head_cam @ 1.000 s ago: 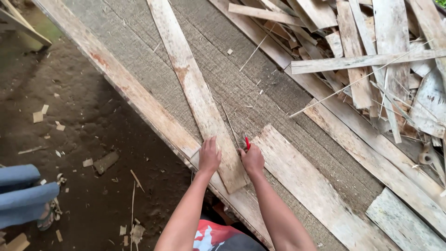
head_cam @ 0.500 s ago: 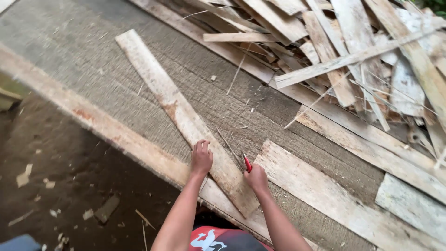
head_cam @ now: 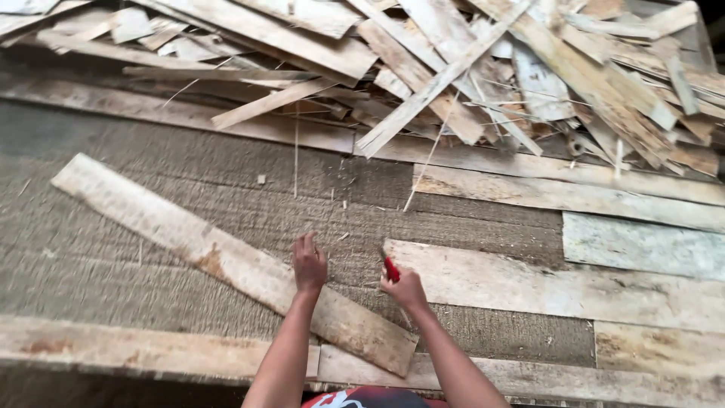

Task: Cutting and trimming thin wood strips using a hand-held cutting tool on a wooden workbench.

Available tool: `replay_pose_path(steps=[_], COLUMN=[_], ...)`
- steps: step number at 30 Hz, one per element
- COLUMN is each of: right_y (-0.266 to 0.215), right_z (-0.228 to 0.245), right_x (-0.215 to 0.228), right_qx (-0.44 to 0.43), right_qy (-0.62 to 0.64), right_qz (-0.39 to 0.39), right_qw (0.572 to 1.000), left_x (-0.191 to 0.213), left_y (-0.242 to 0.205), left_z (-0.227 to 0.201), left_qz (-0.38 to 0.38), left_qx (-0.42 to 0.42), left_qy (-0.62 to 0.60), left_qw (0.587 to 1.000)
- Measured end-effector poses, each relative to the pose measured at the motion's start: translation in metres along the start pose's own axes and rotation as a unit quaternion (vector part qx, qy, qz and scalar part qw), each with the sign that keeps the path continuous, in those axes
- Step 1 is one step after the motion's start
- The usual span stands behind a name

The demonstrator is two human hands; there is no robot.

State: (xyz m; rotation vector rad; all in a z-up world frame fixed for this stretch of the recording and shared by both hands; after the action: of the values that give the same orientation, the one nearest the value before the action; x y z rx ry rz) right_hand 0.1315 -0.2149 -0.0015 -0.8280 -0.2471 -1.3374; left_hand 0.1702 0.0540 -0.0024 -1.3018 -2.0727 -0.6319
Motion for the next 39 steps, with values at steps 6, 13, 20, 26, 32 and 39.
replay_pose_path(steps=[6, 13, 20, 26, 32, 39], right_y=[0.103, 0.221, 0.273, 0.246, 0.207, 0.172], right_z=[0.026, 0.032, 0.007, 0.027, 0.085, 0.185], right_x=[0.108, 0.141, 0.134, 0.135, 0.109, 0.046], right_qx=[-0.12, -0.114, -0.151, -0.145, -0.054, 0.019], right_qy=[0.172, 0.169, 0.082, 0.175, 0.314, 0.361], right_qz=[-0.169, -0.239, -0.228, -0.22, -0.153, -0.001], right_qw=[0.963, 0.949, 0.958, 0.949, 0.935, 0.933], left_x=[-0.038, -0.032, -0.031, -0.07, -0.072, -0.071], left_y=[0.041, 0.111, 0.188, 0.237, 0.225, 0.156], left_z=[-0.032, -0.029, 0.006, 0.041, 0.035, -0.026], left_qz=[0.048, 0.033, 0.067, 0.041, 0.006, 0.164], left_qx=[-0.02, 0.023, 0.055, 0.057, 0.077, 0.063], left_qy=[-0.05, 0.011, 0.27, 0.284, 0.023, -0.295], left_qw=[0.997, 0.999, 0.959, 0.956, 0.997, 0.939])
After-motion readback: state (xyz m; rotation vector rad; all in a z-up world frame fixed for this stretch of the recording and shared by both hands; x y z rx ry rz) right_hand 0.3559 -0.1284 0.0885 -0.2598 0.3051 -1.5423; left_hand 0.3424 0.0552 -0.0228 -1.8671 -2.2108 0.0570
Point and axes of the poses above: each hand's wrist, its own y-axis towards the middle knuckle, its own x-axis out of the back of the hand, z = x × y, the point moved 7 cm from there along y, towards the middle knuckle, and after that the axes turned 4 degrees about x, right-handed, at the moved point
